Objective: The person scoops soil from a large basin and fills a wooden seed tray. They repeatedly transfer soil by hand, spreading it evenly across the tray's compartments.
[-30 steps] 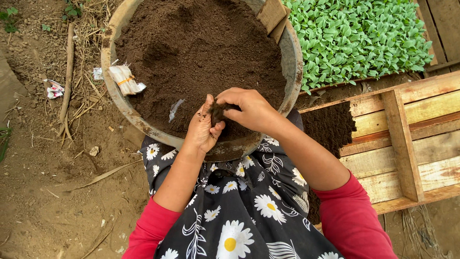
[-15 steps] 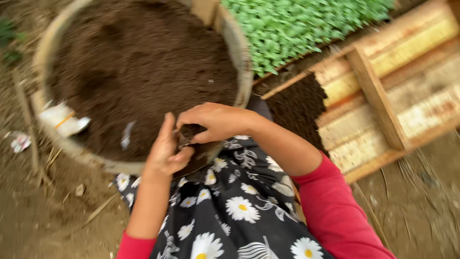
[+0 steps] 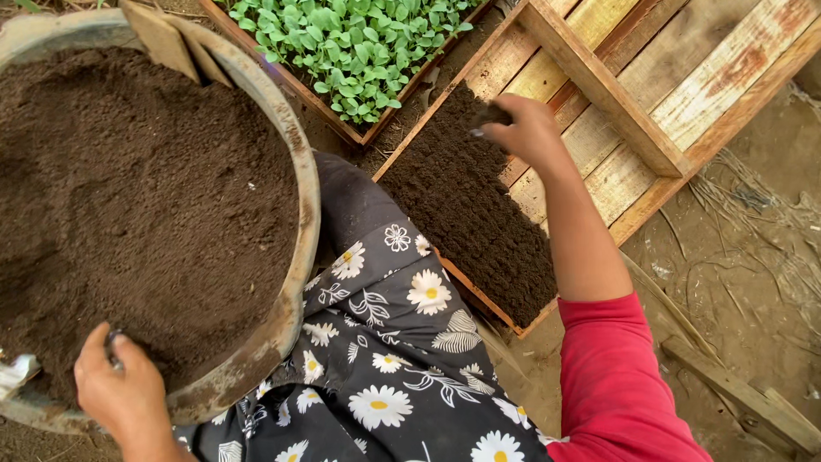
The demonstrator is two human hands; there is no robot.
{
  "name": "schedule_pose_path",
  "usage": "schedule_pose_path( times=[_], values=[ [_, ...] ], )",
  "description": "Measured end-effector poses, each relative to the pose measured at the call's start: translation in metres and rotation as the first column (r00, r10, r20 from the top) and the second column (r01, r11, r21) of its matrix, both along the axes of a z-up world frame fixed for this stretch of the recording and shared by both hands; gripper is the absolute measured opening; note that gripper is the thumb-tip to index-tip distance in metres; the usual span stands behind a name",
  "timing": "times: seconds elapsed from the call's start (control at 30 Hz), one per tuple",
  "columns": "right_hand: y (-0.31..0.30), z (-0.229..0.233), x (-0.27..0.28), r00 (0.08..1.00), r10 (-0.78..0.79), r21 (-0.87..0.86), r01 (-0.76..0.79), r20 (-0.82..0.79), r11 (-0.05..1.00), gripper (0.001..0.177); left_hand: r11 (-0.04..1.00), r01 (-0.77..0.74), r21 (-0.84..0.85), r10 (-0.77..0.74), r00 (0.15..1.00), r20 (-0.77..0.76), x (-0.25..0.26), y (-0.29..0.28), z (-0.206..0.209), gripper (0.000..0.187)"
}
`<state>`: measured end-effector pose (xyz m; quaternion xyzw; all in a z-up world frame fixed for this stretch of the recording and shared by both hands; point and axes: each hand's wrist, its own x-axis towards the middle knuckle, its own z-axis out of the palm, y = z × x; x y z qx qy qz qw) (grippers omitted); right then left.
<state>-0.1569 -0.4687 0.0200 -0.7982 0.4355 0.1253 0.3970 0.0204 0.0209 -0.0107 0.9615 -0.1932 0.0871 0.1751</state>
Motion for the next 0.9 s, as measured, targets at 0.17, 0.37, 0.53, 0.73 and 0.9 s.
schedule_pose_path(
  times=[0.17, 0.37, 0.53, 0.73, 0.9],
  values=[
    [-0.075, -0.126, -0.049, 0.964, -0.264, -0.181, 0.264, 0.024, 0.947, 0.009, 0.962, -0.069, 0.265, 0.029, 0.987, 0.155, 0.006, 0.039, -0.030, 0.019],
    [-0.089, -0.196, -0.059, 0.930, -0.368, -0.125, 0.362, -0.022, 0.924, 0.009, 0.923, -0.164, 0.347, 0.100, 0.976, 0.195, 0.011, 0.060, -0.050, 0.018],
    [-0.075, -0.169, -0.047, 0.937, -0.349, 0.067, 0.350, -0.023, 0.934, 0.022, 0.917, -0.181, 0.357, 0.128, 0.978, 0.167, 0.009, 0.055, -0.045, 0.018],
    [-0.069, -0.147, -0.036, 0.932, -0.336, 0.218, 0.359, -0.138, 0.907, 0.061, 0.925, -0.212, 0.315, 0.185, 0.976, 0.114, 0.005, 0.044, -0.038, 0.015],
    [-0.074, -0.177, -0.038, 0.959, -0.231, 0.132, 0.253, -0.163, 0.958, 0.067, 0.918, -0.245, 0.311, 0.235, 0.970, 0.068, 0.003, 0.036, -0.031, 0.012]
  ],
)
